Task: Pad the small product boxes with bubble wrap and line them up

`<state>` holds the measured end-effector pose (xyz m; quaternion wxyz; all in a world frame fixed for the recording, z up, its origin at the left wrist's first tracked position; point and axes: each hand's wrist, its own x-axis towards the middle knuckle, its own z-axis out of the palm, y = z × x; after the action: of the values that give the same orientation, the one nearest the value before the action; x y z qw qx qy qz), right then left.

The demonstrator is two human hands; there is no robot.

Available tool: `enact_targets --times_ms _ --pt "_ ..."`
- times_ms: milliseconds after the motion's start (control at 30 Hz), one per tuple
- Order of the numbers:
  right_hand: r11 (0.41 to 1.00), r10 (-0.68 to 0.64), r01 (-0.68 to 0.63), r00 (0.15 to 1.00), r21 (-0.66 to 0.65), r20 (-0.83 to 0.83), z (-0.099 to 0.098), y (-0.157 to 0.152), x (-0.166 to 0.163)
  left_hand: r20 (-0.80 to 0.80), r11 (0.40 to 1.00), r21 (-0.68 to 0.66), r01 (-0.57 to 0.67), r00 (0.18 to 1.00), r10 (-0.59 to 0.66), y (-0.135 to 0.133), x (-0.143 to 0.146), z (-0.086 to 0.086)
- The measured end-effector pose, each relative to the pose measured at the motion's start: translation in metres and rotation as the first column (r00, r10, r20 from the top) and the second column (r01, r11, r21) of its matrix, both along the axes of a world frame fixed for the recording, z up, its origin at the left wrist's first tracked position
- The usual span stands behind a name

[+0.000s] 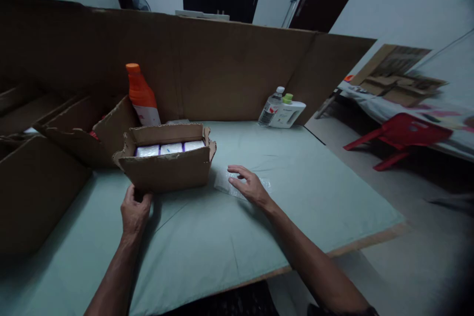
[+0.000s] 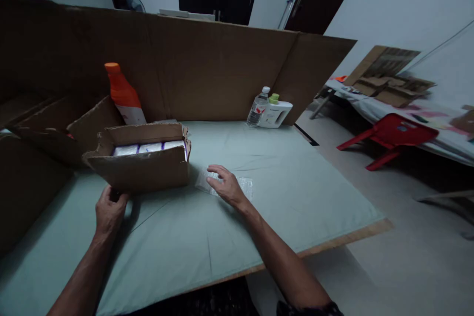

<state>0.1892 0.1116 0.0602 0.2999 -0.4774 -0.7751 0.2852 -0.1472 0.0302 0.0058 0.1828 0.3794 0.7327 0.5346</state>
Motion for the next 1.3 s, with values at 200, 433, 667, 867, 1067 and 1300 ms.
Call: enact_targets --times_ms 200,433,667,867,1067,1300 --pt "0.995 -0.046 0.019 0.956 0.095 0.29 -0.028 -0.029 0.006 0.031 1.0 0.021 0.0 1.0 -0.001 0.002 0.0 0.004" --pt "0.978 0.054 -0.129 0.914 0.162 0.403 -0.028 -0.041 0.004 0.042 0.992 0.081 -0.095 0.995 0.092 -0.028 0.013 0.02" --pt "0.936 0.321 -0.35 0.894 0.037 0.313 -0.016 -0.089 0.005 -0.153 0.996 0.042 0.074 0.986 -0.067 -0.11 0.072 0.022" --pt "0.837 0.536 -0.543 0.794 -0.063 0.286 -0.017 -0.115 -0.055 -0.508 0.915 -0.013 0.403 0.786 -0.353 -0.121 0.108 -0.007" --pt "0.797 0.592 -0.6 0.752 -0.072 0.29 -0.012 -0.12 -0.067 -0.57 0.951 -0.065 0.303 0.771 -0.285 -0.118 0.092 -0.015" --pt "0.864 0.485 -0.503 0.83 -0.006 0.274 -0.013 -0.119 -0.049 -0.461 0.971 -0.115 0.212 0.854 -0.241 -0.111 0.055 -0.002"
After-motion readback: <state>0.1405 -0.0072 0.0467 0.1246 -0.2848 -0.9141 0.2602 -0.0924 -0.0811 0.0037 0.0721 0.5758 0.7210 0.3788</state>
